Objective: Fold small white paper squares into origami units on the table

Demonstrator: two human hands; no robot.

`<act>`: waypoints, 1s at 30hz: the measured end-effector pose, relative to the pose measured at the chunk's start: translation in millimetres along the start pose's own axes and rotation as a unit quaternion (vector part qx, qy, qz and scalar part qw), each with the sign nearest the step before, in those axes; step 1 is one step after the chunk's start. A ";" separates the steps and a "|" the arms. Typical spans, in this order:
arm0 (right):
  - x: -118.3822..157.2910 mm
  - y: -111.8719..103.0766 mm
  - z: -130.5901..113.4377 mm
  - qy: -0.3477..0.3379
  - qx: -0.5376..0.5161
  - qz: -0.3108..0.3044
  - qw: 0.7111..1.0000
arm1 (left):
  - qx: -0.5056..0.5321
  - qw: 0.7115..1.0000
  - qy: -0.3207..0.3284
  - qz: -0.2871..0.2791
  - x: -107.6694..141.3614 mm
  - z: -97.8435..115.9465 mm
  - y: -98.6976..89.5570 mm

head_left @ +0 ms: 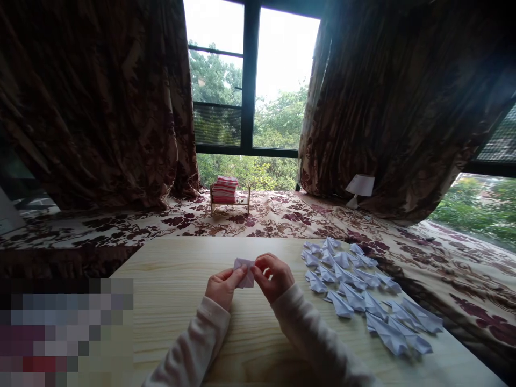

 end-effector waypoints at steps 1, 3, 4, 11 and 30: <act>-0.2 -0.1 1.4 0.006 0.001 0.007 1.000 | -0.001 1.000 0.003 -0.006 0.9 1.2 1.5; -0.2 0.1 3.7 0.015 0.003 0.014 1.000 | -0.011 1.000 0.010 -0.022 3.2 4.4 5.2; -0.1 0.3 4.5 0.018 0.001 0.014 1.000 | -0.020 0.999 0.013 -0.030 4.3 5.9 6.9; -0.8 -2.1 6.1 0.031 -0.042 0.030 0.998 | -0.004 1.000 -0.006 -0.018 5.0 -1.2 5.2; -5.5 -2.0 21.8 0.140 -0.111 -0.040 0.983 | -0.112 0.991 0.069 -0.023 7.0 11.9 4.7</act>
Point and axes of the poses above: each hand's wrist, its own x-axis away from the middle knuckle, its own y-axis out of the palm, z = x × y, the point moved 7 cm from there along -x, towards the middle knuckle, and after that the axes turned 14 degrees about y, right-handed, at the moved point
